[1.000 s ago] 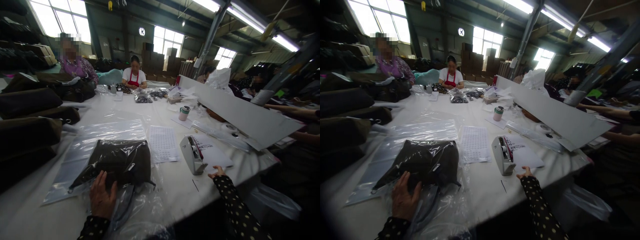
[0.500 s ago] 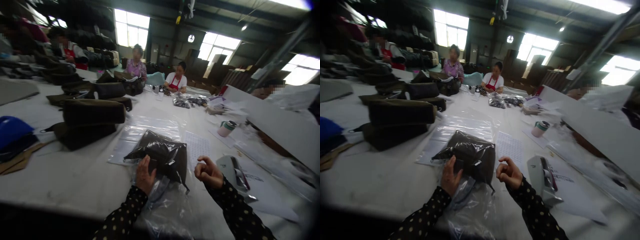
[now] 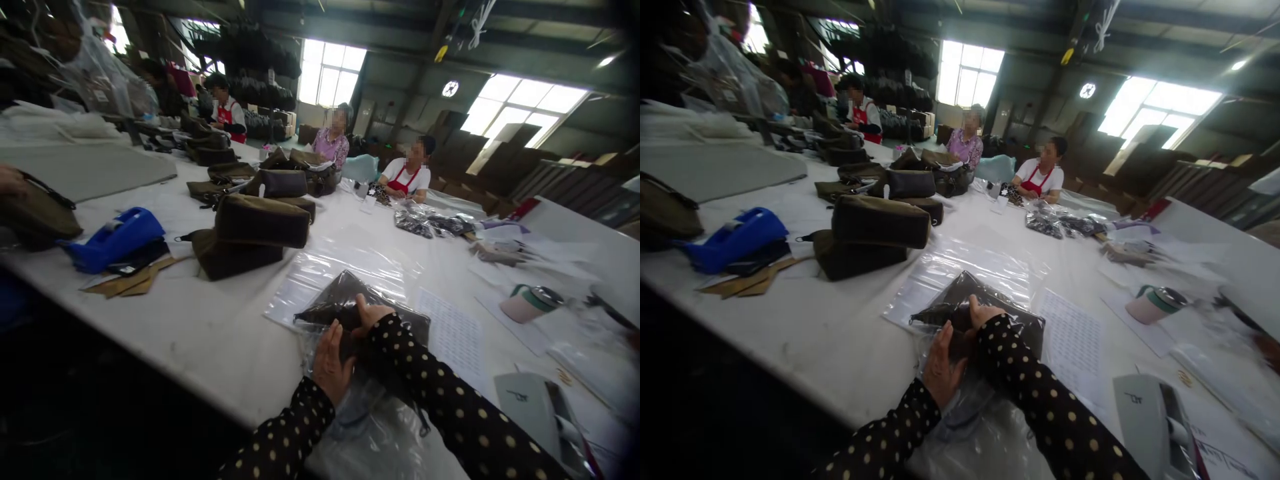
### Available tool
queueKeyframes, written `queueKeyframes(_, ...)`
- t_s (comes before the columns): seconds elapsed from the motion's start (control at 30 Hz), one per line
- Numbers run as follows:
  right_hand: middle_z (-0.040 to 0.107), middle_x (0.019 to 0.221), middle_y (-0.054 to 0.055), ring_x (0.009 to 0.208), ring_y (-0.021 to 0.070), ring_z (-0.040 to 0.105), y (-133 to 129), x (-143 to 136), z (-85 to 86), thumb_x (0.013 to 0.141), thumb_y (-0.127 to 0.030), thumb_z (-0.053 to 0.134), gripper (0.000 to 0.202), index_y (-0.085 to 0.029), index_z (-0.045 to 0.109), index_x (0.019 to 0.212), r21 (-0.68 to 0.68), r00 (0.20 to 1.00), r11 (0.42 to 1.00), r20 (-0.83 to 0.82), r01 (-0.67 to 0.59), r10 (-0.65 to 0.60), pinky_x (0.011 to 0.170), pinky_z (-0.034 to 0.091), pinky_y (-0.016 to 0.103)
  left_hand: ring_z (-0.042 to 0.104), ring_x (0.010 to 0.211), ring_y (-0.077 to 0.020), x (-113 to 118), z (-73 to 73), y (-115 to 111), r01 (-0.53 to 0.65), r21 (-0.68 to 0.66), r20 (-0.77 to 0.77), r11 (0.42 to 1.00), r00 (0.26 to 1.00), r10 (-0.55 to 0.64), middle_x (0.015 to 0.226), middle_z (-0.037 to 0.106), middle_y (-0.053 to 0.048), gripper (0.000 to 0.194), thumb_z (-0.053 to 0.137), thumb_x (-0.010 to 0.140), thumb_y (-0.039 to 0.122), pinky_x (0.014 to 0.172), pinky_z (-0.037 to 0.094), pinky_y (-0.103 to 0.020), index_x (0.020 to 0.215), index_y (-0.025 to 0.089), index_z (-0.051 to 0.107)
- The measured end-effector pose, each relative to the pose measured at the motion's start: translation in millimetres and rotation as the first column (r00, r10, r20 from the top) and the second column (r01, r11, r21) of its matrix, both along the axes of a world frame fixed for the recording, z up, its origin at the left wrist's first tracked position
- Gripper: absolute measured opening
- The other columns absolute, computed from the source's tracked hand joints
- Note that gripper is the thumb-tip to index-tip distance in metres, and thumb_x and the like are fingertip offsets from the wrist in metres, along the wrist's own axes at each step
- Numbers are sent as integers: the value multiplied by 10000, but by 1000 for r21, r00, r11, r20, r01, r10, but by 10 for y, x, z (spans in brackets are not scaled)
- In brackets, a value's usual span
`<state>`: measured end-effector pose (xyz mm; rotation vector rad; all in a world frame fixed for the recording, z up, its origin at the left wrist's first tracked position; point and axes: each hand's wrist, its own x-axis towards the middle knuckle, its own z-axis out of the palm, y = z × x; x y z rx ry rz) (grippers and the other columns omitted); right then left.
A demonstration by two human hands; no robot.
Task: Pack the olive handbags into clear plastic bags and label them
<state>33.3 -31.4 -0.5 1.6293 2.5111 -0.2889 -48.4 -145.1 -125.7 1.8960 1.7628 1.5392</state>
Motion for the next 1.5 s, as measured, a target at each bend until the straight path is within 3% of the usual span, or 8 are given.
queueKeyframes(0.13, 648, 745, 85, 709, 296, 626, 73, 633, 157, 645, -497, 640, 630, -176, 405, 1134, 224, 994, 969, 20, 103, -110, 619, 473, 422, 312, 1278, -257, -17, 81, 37, 42, 1, 33, 999, 999, -42, 1372, 340, -162, 655, 529, 787, 172, 997, 369, -471, 1355, 158, 203)
queueKeyframes(0.3, 639, 1021, 67, 1039, 219, 544, -629, 1644, -109, 794, -194, 511, 302, -227, 465, 1091, 602, 778, 699, -194, -387, 598, 863, 444, 403, 438, 1177, -226, -259, 234, -337, 142, 160, 49, 977, 987, -151, 1248, 478, -138, 425, 456, 820, 126, 950, 406, -430, 1237, 178, 391)
queueKeyframes(0.47, 524, 1247, -28, 1219, 223, 397, -1485, 2121, -733, 832, -212, 525, 345, -365, 466, 1136, 488, 540, 480, -22, -729, 841, 965, 359, 458, 497, 1104, -192, -446, 109, -1056, 714, -164, -291, 681, 624, -725, 1156, 584, -84, 436, 419, 796, 150, 980, 369, -374, 1230, 179, 425)
queueKeyframes(0.57, 564, 1197, 8, 1201, 209, 420, -1523, 2129, -945, 852, -153, 477, 351, -289, 448, 1174, 496, 590, 531, -47, -687, 806, 963, 375, 454, 430, 1180, -251, -372, -45, -1259, 681, -368, -383, 633, 509, -771, 1259, 517, -95, 583, 519, 739, 274, 1035, 284, -439, 1290, 159, 367)
queueKeyframes(0.77, 640, 977, 101, 988, 169, 580, -1382, 2000, -904, 877, -160, 317, 350, -130, 360, 1223, 506, 586, 744, -467, -437, 662, 890, 464, 420, 579, 900, -184, -242, -59, -1229, 603, -172, -103, 779, 776, -623, 892, 657, -59, 177, 427, 830, 153, 849, 451, -343, 881, 179, 594)
queueKeyframes(0.97, 609, 1027, 111, 1015, 224, 566, -1553, 1948, -1043, 832, -116, 407, 387, -191, 383, 1211, 627, 519, 665, -442, -404, 732, 824, 490, 477, 591, 875, -152, -430, -5, -1296, 463, -197, 325, 864, 862, -388, 897, 633, -54, 175, 434, 862, 185, 796, 478, -277, 898, 180, 606)
queueKeyframes(1.2, 654, 767, 18, 718, 186, 651, -1674, 1669, -1162, 832, -152, 457, 439, -229, 297, 1233, 632, 572, 765, -675, 121, 466, 661, 548, 372, 601, 830, -168, -644, -80, -1383, 324, -237, 288, 916, 924, -253, 834, 651, -50, 186, 456, 851, 261, 764, 476, -279, 873, 185, 625)
queueKeyframes(1.5, 635, 588, 5, 423, 162, 569, -1835, 1168, -968, 878, -369, 404, 327, -155, 402, 1125, 524, 793, 758, -609, 389, 15, 388, 392, 240, 588, 591, -164, -907, 168, -1435, 150, -606, 350, 781, 932, 93, 601, 618, -3, 287, 415, 842, 377, 589, 464, -263, 798, 168, 606)
